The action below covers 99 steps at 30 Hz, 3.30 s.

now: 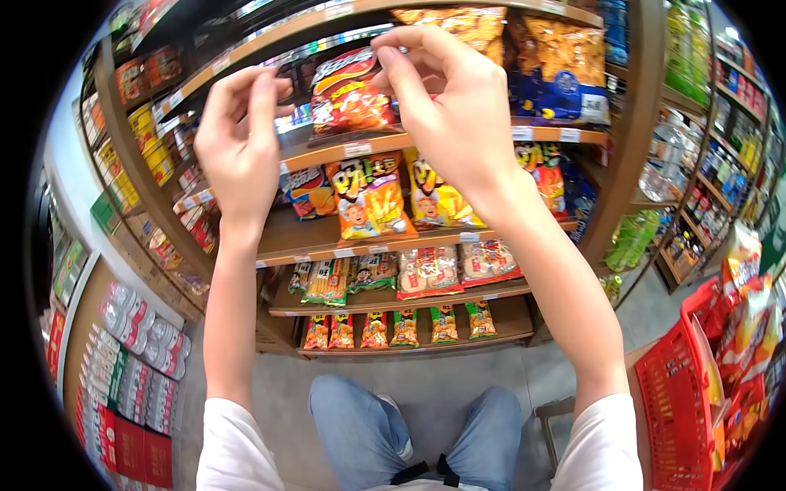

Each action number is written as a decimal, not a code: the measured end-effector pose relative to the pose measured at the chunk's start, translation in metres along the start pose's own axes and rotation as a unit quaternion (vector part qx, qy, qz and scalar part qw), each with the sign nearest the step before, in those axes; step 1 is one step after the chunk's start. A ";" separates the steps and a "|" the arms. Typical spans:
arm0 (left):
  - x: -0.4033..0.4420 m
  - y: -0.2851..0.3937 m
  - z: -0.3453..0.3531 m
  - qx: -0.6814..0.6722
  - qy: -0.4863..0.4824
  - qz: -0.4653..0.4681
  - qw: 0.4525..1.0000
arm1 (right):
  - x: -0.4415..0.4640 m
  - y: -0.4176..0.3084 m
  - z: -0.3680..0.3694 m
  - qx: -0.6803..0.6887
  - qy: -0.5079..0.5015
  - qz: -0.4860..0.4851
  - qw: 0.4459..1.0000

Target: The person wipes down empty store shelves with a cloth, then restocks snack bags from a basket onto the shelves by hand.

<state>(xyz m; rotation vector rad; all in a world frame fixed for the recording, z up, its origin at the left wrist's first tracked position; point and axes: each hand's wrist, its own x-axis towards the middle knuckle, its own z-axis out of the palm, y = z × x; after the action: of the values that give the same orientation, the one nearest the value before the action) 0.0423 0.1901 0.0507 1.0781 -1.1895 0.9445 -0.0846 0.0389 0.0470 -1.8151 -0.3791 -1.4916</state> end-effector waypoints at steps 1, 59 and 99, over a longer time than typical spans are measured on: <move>-0.004 0.019 0.005 -0.051 0.008 -0.010 0.999 | -0.003 -0.010 -0.011 0.005 0.016 -0.034 0.999; -0.140 0.291 0.261 -0.509 -0.493 -0.076 0.702 | -0.193 -0.342 -0.413 -0.202 0.438 0.158 0.862; -0.086 0.037 -0.006 -0.375 -0.307 -0.382 0.787 | -0.078 -0.011 -0.071 0.121 -0.169 0.345 0.915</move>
<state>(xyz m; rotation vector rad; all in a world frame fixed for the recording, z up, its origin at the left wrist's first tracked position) -0.0041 0.2037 -0.0293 1.0544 -1.2803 -0.5531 -0.1638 0.0141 -0.0192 -1.7419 -0.0559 -0.6182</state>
